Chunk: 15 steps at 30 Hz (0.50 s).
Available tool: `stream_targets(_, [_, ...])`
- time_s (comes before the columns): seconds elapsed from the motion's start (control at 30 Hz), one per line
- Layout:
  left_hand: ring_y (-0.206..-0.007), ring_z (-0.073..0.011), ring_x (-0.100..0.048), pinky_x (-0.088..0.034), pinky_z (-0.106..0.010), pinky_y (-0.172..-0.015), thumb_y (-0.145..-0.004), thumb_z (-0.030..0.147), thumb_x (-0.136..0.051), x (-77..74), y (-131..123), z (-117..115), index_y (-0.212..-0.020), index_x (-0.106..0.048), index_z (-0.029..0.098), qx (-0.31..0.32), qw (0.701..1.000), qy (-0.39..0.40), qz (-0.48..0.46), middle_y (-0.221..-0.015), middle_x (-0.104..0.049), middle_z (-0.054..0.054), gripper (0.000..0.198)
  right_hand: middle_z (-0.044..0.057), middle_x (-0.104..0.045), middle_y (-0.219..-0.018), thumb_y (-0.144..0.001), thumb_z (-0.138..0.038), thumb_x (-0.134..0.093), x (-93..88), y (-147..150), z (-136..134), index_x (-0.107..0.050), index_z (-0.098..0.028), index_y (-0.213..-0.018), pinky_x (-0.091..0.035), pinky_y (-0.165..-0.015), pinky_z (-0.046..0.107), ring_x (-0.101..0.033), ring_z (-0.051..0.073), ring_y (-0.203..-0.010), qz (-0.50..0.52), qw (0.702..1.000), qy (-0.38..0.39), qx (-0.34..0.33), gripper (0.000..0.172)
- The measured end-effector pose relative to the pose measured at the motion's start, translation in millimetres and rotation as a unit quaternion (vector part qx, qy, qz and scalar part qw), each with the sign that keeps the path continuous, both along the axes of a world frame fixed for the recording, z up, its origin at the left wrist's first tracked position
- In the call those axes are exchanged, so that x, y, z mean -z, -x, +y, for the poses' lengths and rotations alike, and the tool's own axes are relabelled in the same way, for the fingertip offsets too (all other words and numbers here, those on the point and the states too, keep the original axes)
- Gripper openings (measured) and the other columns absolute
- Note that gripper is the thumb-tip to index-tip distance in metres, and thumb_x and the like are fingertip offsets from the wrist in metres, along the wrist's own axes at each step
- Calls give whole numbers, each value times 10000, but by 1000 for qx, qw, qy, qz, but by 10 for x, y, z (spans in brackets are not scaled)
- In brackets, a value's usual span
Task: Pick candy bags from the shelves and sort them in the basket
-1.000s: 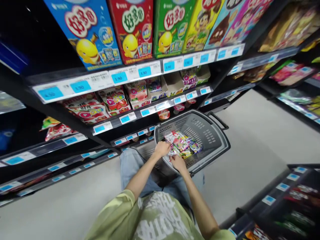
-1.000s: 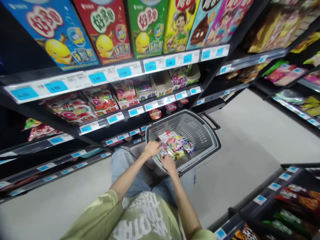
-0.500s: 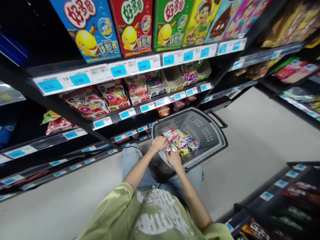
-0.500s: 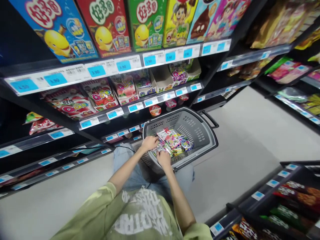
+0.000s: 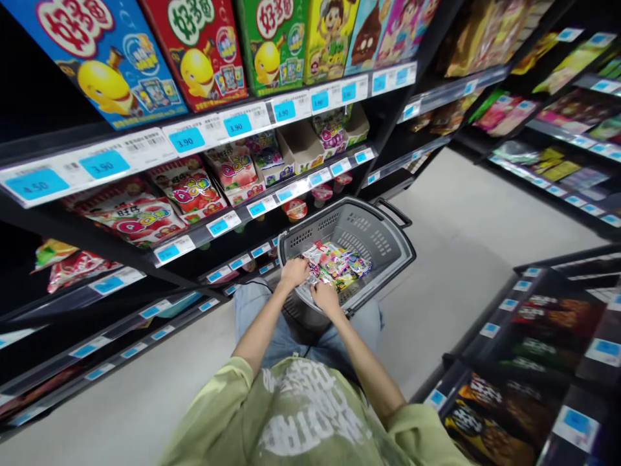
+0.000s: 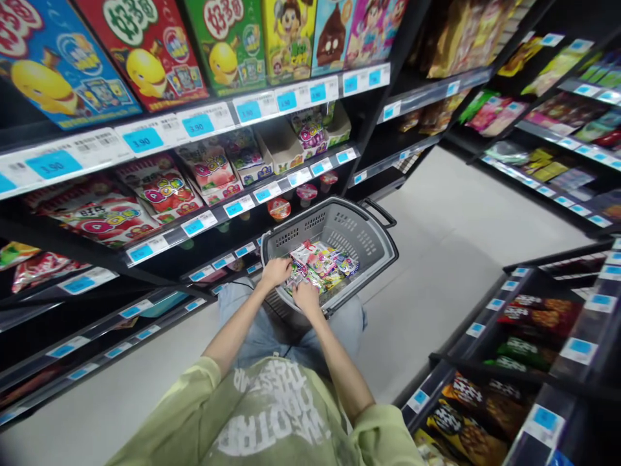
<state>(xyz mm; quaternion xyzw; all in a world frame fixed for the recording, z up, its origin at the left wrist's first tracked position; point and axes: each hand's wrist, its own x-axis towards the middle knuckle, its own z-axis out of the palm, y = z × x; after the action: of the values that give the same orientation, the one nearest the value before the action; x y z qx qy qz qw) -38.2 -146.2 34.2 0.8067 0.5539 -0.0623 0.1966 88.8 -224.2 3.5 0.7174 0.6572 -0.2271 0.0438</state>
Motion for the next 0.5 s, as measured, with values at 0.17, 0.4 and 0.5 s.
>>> stream_targets(0.17, [-1058, -207, -629, -554, -425, -910, -952, 380, -589, 15, 20, -10, -1225, -591, 154, -3, 1000, -5, -7, -1213, -619, -96, 354, 223, -696, -1090, -1005, -410, -349, -2, 27, -5, -700, -92, -1116, -479, -918, 366, -665, 306, -1071, 1, 1000, 9, 4, 487])
stream_targets(0.4, [-1037, -200, -636, -557, -417, -899, -949, 383, -597, 20, 30, -27, -1197, -603, 150, -23, 998, -23, -63, -1187, -630, -90, 341, 201, -702, -1119, -1019, -380, -323, -24, 7, -9, -686, -110, -1170, -473, -929, 341, -663, 282, -1093, 4, 1000, 16, -13, 477])
stream_targets(0.5, [-1021, -192, -647, -553, -402, -908, -974, 323, -550, -93, 47, -118, -1156, -628, 146, -23, 991, -58, -117, -1126, -663, -88, 265, 206, -698, -1122, -1021, -371, -336, -19, 25, -29, -688, -105, -1157, -475, -928, 347, -662, 279, -1092, 3, 1000, 19, -20, 461])
